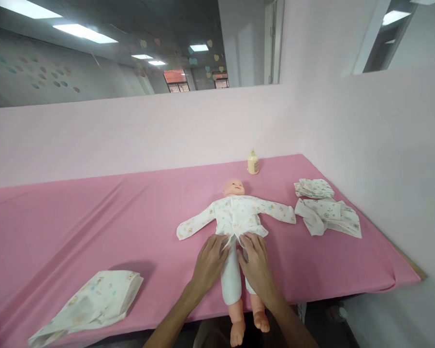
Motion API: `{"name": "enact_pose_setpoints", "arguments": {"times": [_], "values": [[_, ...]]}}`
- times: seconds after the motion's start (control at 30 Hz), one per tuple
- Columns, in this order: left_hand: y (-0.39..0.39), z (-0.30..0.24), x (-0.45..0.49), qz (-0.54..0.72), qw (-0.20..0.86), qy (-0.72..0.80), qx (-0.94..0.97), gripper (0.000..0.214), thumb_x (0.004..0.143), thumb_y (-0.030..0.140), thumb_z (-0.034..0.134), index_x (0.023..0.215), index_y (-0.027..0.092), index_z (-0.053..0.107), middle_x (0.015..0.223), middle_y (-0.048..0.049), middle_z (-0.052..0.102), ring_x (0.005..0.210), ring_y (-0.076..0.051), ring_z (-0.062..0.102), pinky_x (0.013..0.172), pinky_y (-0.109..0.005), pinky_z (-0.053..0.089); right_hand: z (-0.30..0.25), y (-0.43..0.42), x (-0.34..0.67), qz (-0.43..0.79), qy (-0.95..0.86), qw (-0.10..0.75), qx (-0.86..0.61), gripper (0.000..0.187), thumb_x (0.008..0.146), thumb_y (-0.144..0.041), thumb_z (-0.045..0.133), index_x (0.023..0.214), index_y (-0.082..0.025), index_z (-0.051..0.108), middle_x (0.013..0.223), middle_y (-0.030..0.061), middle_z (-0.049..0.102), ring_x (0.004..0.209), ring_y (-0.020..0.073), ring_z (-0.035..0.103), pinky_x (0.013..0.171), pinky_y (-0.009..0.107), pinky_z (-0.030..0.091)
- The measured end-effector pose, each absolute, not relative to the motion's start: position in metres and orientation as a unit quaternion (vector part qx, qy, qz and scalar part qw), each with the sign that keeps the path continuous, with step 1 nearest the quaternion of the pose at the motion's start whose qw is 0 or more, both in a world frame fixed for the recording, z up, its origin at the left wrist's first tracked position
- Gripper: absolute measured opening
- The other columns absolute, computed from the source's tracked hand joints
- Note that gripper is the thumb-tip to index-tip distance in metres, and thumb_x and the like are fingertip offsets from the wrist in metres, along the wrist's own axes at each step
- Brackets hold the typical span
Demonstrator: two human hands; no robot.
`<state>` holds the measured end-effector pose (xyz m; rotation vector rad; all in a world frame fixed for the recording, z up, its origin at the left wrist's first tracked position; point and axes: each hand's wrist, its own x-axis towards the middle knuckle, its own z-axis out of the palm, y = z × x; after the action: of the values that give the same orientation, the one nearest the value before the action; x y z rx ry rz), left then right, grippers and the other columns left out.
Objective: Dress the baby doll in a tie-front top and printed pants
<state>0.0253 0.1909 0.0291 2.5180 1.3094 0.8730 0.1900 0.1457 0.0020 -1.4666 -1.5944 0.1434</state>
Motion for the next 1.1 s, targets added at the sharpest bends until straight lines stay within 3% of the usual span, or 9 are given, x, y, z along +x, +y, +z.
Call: {"name": "enact_pose_setpoints", "arguments": {"times": [0.13, 0.23, 0.47, 0.67, 0.87, 1.0, 1.1], "values": [[0.188, 0.028, 0.023, 0.271, -0.032, 0.427, 0.862, 0.025, 0.092, 0.009, 0.037, 0.083, 0.018, 0.059, 0.081, -0.0049, 0.063, 0.072, -0.020, 0.054, 0.066, -0.033, 0.045, 0.004, 0.148, 0.187, 0.036, -0.668, 0.447, -0.594, 0.036, 0.090, -0.009, 0.040, 0.110, -0.027, 0.064, 0.105, 0.0065, 0.062, 0.097, 0.0245, 0.057, 0.084, 0.044, 0.050], [0.187, 0.028, 0.028, 0.258, -0.082, 0.394, 0.878, 0.028, 0.091, 0.006, 0.037, 0.078, 0.018, 0.058, 0.077, -0.0053, 0.062, 0.070, -0.020, 0.054, 0.065, -0.034, 0.045, 0.006, 0.150, 0.185, 0.034, -0.665, 0.460, -0.587, 0.035, 0.090, -0.006, 0.038, 0.103, -0.024, 0.065, 0.096, 0.0059, 0.063, 0.091, 0.0234, 0.056, 0.081, 0.042, 0.049], [0.182, 0.019, 0.039, 0.204, -0.093, 0.377, 0.899, 0.028, 0.087, 0.001, 0.037, 0.088, 0.018, 0.060, 0.086, -0.0068, 0.063, 0.077, -0.022, 0.056, 0.072, -0.039, 0.048, 0.006, 0.148, 0.182, 0.045, -0.658, 0.467, -0.589, 0.027, 0.092, -0.010, 0.040, 0.095, -0.023, 0.063, 0.092, 0.0046, 0.065, 0.088, 0.0224, 0.057, 0.079, 0.041, 0.049], [0.175, 0.032, 0.035, 0.173, -0.035, 0.355, 0.918, 0.025, 0.092, 0.008, 0.037, 0.089, 0.018, 0.060, 0.092, -0.0067, 0.062, 0.080, -0.021, 0.055, 0.072, -0.038, 0.048, 0.002, 0.140, 0.182, 0.038, -0.684, 0.453, -0.571, 0.023, 0.093, -0.015, 0.042, 0.096, -0.025, 0.063, 0.093, 0.0044, 0.065, 0.086, 0.0221, 0.058, 0.078, 0.040, 0.050], [0.170, 0.038, 0.010, 0.246, 0.043, 0.382, 0.890, 0.024, 0.096, 0.025, 0.045, 0.117, 0.021, 0.056, 0.102, -0.0068, 0.062, 0.093, -0.020, 0.058, 0.081, -0.036, 0.051, -0.002, 0.136, 0.202, 0.043, -0.657, 0.489, -0.572, 0.022, 0.090, -0.017, 0.049, 0.102, -0.027, 0.063, 0.101, 0.0063, 0.066, 0.097, 0.0243, 0.061, 0.085, 0.042, 0.052], [0.176, 0.027, -0.009, 0.261, -0.021, 0.405, 0.876, 0.025, 0.096, 0.023, 0.043, 0.116, 0.019, 0.058, 0.100, -0.0076, 0.064, 0.088, -0.021, 0.061, 0.076, -0.035, 0.052, -0.008, 0.141, 0.227, 0.012, -0.668, 0.456, -0.587, 0.023, 0.089, -0.026, 0.056, 0.110, -0.029, 0.063, 0.112, 0.0079, 0.064, 0.105, 0.0271, 0.059, 0.089, 0.044, 0.052], [0.182, 0.019, -0.016, 0.245, -0.098, 0.401, 0.877, 0.030, 0.093, 0.009, 0.035, 0.102, 0.018, 0.062, 0.090, -0.0078, 0.066, 0.077, -0.020, 0.060, 0.068, -0.034, 0.049, -0.008, 0.150, 0.242, -0.005, -0.698, 0.428, -0.574, 0.019, 0.093, -0.027, 0.050, 0.103, -0.026, 0.067, 0.100, 0.0059, 0.065, 0.094, 0.0227, 0.062, 0.082, 0.040, 0.052]]}}
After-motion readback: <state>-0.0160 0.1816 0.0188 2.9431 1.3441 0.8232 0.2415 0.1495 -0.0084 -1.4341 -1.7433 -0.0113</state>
